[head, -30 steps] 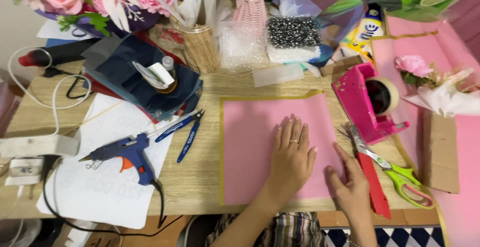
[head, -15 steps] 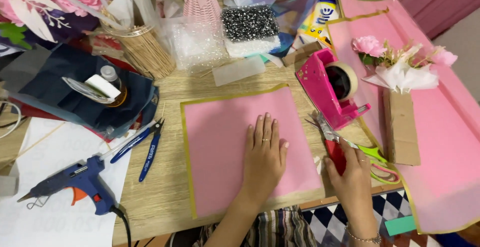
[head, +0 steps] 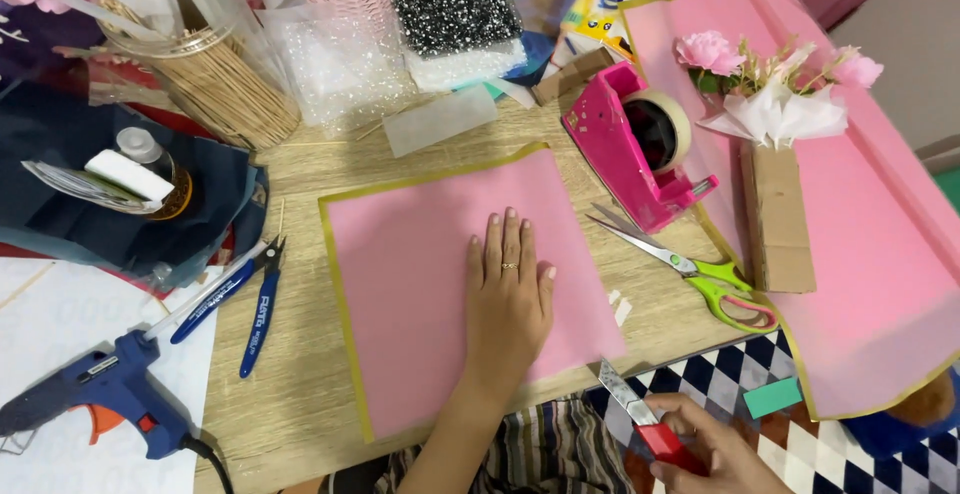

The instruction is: The person cuts a large sheet of pink paper with gold edges into smaller rectangular pieces using a red utility knife. They fold the paper and make straight cuts along the folded edges to produce multiple smaller sheets.

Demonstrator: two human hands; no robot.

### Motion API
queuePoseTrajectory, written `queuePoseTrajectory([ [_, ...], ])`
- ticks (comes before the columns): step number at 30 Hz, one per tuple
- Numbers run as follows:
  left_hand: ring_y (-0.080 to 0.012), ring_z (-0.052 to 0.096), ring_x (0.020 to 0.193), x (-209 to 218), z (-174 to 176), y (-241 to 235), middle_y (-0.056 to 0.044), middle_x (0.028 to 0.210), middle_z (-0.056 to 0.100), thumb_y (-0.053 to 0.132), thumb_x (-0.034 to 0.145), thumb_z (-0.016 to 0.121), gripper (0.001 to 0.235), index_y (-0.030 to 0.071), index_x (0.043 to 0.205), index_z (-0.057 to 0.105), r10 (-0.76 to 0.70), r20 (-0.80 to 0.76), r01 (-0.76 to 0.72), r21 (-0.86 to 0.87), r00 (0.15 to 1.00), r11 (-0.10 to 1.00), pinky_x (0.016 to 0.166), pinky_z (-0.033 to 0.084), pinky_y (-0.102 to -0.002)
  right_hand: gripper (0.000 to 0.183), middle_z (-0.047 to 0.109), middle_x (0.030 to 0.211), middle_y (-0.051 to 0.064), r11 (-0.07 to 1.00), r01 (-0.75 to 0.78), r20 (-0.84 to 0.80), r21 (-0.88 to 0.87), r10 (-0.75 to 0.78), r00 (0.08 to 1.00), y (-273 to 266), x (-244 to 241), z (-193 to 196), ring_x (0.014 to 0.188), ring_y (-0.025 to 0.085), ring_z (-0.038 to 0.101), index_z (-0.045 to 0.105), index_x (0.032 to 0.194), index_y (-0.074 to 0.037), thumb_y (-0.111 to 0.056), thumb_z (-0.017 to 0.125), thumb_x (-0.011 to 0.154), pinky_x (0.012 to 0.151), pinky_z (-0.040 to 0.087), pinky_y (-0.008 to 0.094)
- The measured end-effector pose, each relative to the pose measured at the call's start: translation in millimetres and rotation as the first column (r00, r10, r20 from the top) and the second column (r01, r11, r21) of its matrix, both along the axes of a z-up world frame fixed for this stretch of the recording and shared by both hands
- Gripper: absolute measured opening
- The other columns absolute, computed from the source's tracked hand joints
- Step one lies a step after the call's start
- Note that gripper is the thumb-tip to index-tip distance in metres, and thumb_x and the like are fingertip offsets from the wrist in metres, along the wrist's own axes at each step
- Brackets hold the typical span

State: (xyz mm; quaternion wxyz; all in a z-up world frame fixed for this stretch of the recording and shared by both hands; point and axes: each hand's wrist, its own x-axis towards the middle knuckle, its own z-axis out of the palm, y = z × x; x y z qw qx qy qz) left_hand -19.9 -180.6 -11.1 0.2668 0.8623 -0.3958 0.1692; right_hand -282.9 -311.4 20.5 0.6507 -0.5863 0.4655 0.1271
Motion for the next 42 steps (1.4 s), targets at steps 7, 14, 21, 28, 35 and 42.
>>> queuePoseTrajectory([
  [7, -0.0384, 0.042, 0.146, 0.2, 5.7, 2.4, -0.025, 0.154, 0.048, 0.028, 0.105, 0.051, 0.047, 0.003, 0.145, 0.057, -0.013, -0.004, 0.013, -0.030, 1.000, 0.999, 0.121, 0.031, -0.055, 0.053, 0.076, 0.083, 0.020, 0.979, -0.040, 0.025, -0.200, 0.046, 0.999, 13.1, 18.6, -17.8, 0.075, 0.022, 0.063, 0.062, 0.132, -0.012, 0.005, 0.080, 0.086, 0.074, 0.050, 0.030],
  [14, -0.0404, 0.042, 0.146, 0.1, 1.1, 1.7, -0.025, 0.155, 0.048, 0.030, 0.105, 0.051, 0.046, 0.005, 0.143, 0.059, -0.017, -0.006, 0.017, -0.061, 1.000, 0.998, 0.121, 0.030, -0.057, 0.041, 0.073, 0.087, 0.015, 0.975, -0.149, -0.083, -0.167, 0.136, 0.987, 13.3, 14.0, -13.0, 0.090, 0.017, 0.068, 0.066, 0.122, -0.013, 0.006, 0.080, 0.089, 0.078, 0.048, 0.024],
  [21, -0.0400, 0.042, 0.146, -0.4, 3.8, 2.1, -0.025, 0.155, 0.047, 0.032, 0.105, 0.052, 0.048, 0.005, 0.144, 0.059, -0.023, -0.018, 0.022, -0.047, 1.000, 0.999, 0.121, 0.030, -0.057, 0.041, 0.079, 0.088, 0.015, 0.951, -0.121, -0.108, -0.285, 0.094, 0.990, 12.9, 17.7, -7.6, 0.080, 0.021, 0.064, 0.063, 0.123, -0.015, -0.008, 0.082, 0.087, 0.075, 0.048, 0.028],
  [28, -0.0410, 0.042, 0.145, 0.1, 3.9, 2.6, -0.026, 0.154, 0.048, 0.031, 0.104, 0.053, 0.048, 0.004, 0.143, 0.059, -0.028, -0.015, 0.027, -0.060, 0.999, 0.998, 0.121, 0.031, -0.058, 0.042, 0.080, 0.081, 0.014, 0.960, -0.232, -0.174, -0.156, 0.205, 0.963, 18.1, 20.0, 0.2, 0.044, 0.021, 0.070, 0.061, 0.126, -0.017, -0.001, 0.078, 0.091, 0.048, 0.053, 0.028],
  [35, -0.0411, 0.042, 0.146, -0.4, 2.8, 2.2, -0.026, 0.155, 0.047, 0.033, 0.104, 0.054, 0.049, 0.004, 0.144, 0.058, -0.027, -0.020, 0.026, -0.058, 0.999, 0.998, 0.121, 0.032, -0.058, 0.044, 0.085, 0.088, 0.013, 0.932, -0.199, -0.161, -0.304, 0.155, 0.975, 13.4, 15.2, -10.8, 0.082, 0.017, 0.072, 0.062, 0.123, -0.019, -0.009, 0.083, 0.085, 0.079, 0.052, 0.025],
  [42, -0.0412, 0.042, 0.146, -0.1, 2.5, 2.4, -0.027, 0.155, 0.047, 0.035, 0.103, 0.054, 0.051, 0.004, 0.144, 0.058, -0.029, -0.023, 0.027, -0.062, 0.999, 0.998, 0.121, 0.031, -0.058, 0.039, 0.072, 0.069, 0.020, 0.950, -0.058, -0.108, -0.306, 0.026, 0.994, 37.2, 63.5, 21.4, 0.065, 0.027, 0.067, 0.054, 0.125, -0.014, -0.012, 0.073, 0.092, 0.068, 0.054, 0.033],
])
